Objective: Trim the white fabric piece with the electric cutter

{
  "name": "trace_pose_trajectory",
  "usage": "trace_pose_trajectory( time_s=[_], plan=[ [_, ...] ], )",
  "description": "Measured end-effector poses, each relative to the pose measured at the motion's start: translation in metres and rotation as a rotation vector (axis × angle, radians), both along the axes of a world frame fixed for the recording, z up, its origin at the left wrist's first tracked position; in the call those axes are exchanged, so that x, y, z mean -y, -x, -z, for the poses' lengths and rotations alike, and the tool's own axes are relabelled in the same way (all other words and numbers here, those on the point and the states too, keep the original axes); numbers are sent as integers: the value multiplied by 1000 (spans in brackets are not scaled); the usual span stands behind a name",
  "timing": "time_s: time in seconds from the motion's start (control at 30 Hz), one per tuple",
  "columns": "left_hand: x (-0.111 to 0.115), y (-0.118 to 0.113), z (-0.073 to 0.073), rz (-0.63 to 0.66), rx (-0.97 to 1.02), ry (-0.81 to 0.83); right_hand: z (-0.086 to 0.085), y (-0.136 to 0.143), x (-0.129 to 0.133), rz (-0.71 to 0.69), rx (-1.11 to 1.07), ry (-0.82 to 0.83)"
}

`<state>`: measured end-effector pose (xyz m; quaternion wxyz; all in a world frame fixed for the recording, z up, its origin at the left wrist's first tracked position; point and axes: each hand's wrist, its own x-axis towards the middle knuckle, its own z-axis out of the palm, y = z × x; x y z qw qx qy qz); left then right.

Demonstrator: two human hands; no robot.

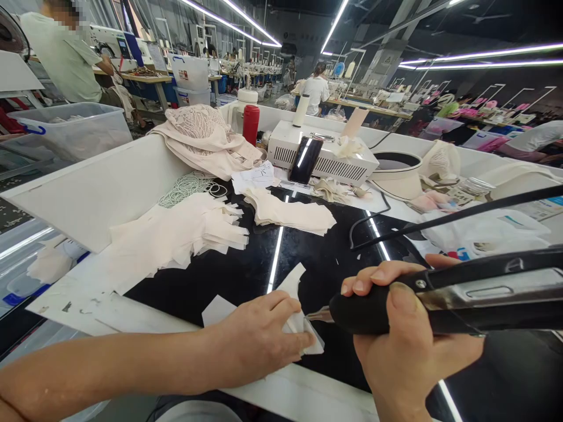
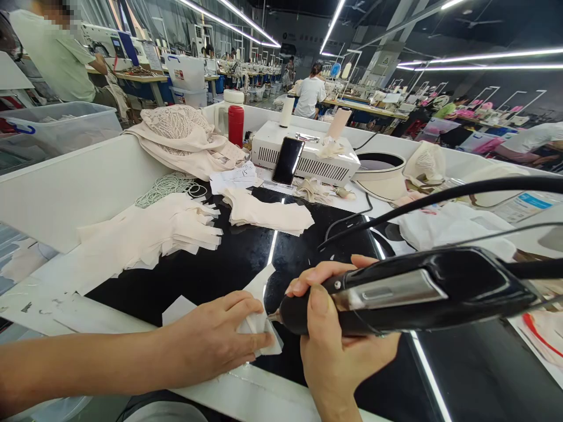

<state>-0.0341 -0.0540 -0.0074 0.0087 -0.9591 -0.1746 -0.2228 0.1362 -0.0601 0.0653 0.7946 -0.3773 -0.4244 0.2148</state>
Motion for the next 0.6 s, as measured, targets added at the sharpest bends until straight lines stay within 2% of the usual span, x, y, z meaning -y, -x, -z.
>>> trace_pose_trajectory(
  time_s=[0.13,0.37,0.6],
  plan=[
    [-5,3,-5,-3,-22,-14,0,0,2,-10,-6,-3],
    [-34,16,-16,88,-142,-7,2,-1,2,-4,-8,9],
    [-40,19,-10,116,-93,28,0,-1,2,-5,-32,18]
  ],
)
